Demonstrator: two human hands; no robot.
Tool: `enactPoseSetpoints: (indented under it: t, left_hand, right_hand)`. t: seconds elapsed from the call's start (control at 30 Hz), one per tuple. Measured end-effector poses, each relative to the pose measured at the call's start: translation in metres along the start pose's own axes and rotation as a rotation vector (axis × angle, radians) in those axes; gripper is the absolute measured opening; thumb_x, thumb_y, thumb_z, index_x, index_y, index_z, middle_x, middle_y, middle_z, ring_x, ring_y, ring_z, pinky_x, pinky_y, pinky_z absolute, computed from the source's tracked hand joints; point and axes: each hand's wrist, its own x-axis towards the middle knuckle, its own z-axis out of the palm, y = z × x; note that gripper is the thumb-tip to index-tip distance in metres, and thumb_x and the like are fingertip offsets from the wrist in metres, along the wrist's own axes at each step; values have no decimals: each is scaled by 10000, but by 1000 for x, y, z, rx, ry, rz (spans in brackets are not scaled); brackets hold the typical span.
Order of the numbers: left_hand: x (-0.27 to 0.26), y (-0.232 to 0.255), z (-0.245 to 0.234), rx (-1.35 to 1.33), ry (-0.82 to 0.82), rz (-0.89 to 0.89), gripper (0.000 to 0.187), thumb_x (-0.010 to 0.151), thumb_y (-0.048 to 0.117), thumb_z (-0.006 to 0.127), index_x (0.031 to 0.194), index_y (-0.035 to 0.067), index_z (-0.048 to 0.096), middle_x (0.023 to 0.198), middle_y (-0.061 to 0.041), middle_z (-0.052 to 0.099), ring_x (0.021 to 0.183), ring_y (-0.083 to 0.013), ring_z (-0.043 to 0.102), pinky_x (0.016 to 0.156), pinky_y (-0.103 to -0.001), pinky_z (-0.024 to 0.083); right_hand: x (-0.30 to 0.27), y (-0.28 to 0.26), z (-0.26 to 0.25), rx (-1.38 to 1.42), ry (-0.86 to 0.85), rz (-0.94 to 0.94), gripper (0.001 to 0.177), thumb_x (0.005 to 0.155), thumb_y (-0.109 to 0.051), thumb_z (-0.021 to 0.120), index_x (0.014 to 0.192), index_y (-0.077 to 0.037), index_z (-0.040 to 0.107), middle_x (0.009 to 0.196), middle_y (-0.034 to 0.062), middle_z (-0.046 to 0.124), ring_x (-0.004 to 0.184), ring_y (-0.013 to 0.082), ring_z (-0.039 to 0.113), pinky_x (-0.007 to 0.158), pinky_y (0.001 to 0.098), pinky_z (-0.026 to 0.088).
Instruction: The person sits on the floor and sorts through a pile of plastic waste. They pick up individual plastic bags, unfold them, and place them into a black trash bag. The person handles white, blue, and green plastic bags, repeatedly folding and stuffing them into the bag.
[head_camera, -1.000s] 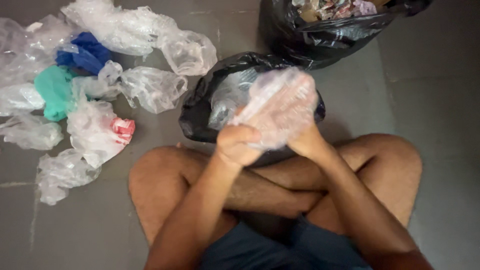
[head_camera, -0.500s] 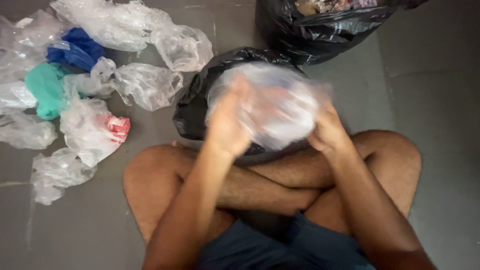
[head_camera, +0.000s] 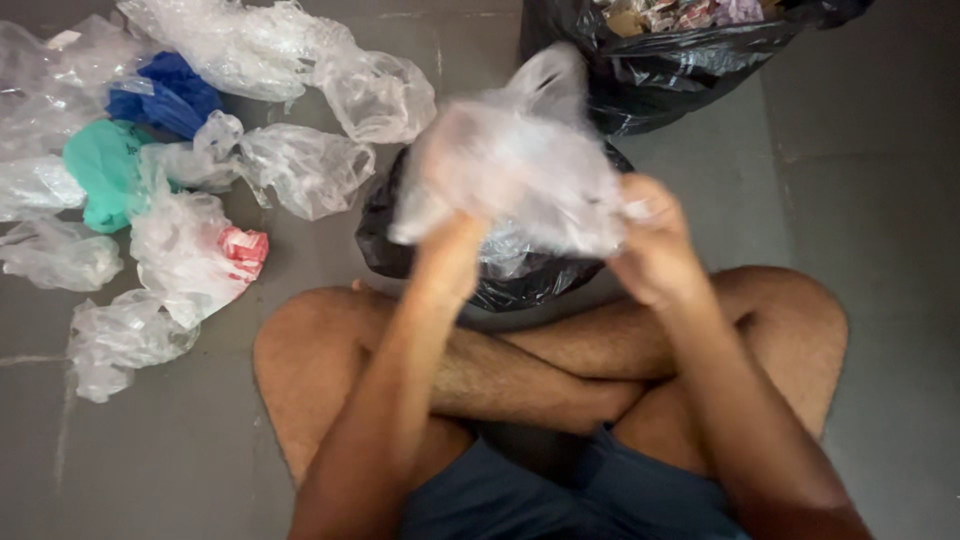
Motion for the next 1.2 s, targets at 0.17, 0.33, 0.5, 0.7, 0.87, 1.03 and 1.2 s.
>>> enactPoseSetpoints:
  t: [0.17, 0.33, 0.5, 0.7, 0.87, 1.03, 1.2]
  left_hand:
    - [-27, 3, 32, 488, -395, 351, 373, 853, -32, 693, 1211, 49, 623, 1257, -132, 650, 1127, -270, 705, 996, -346, 580]
    - [-16, 37, 25, 731, 25, 515, 79, 784, 11, 627, 856, -18, 642, 866, -128, 646, 800, -306, 673, 728, -378, 512]
    - [-33, 28, 37, 1058, -21, 574, 175, 821, 85, 686, 994, 71, 666, 991, -144, 638, 962, -383, 643, 842, -447, 503]
    - [-31, 22, 52, 708, -411, 478, 779, 765, 35, 676, 1488, 15, 384, 1447, -226, 501, 1386, -421, 481, 1175, -474, 395]
    - [-36, 39, 59, 707, -223, 292, 636, 927, 217, 764, 1487, 98, 488, 1501, -152, 525, 1403, -292, 552, 1093, -367, 514]
    - [-33, -15, 61, -49, 95, -566, 464, 987, 459, 516, 1375, 204, 500, 1305, -36, 555, 1163, -149, 549, 879, -338, 492]
    - [-27, -55, 30, -272, 299, -407, 261, 1027, 349, 544, 1074, 110, 638, 1033, -41, 643, 935, -142, 617, 803, -324, 534]
  right_hand:
    - [-10, 38, 2, -253, 81, -46, 448, 924, -208, 753, 1262, -158, 463, 1352, 96, 577, 1233, 310, 594, 981, 514, 553]
    - [-3, 1, 34, -260, -4, -218, 693, 959, -281, 745, 1459, -146, 284, 1443, 113, 495, 1277, 318, 552, 969, 505, 562]
    - [-4, 12, 49, -165, 21, 108, 735, 1005, -258, 614, 1607, -165, 202, 1589, 17, 371, 1411, 250, 473, 1009, 464, 577]
    - [3, 24, 13, -548, 119, -124, 497, 985, 4, 586, 1477, -18, 524, 1469, 131, 579, 1301, 267, 562, 1074, 352, 492]
    - [12, 10, -27, -229, 240, -260, 198, 911, 124, 501, 891, -9, 646, 947, 165, 684, 812, 225, 599, 725, 294, 506]
    - [-1, 28, -7, -559, 100, -485, 196, 804, 71, 396, 766, -12, 569, 858, 134, 634, 765, 207, 581, 690, 299, 454]
    - [-3, 26, 59, -1617, -330, -565, 501, 705, 21, 645, 1203, 34, 602, 1353, 222, 500, 1361, 427, 406, 1069, 573, 353]
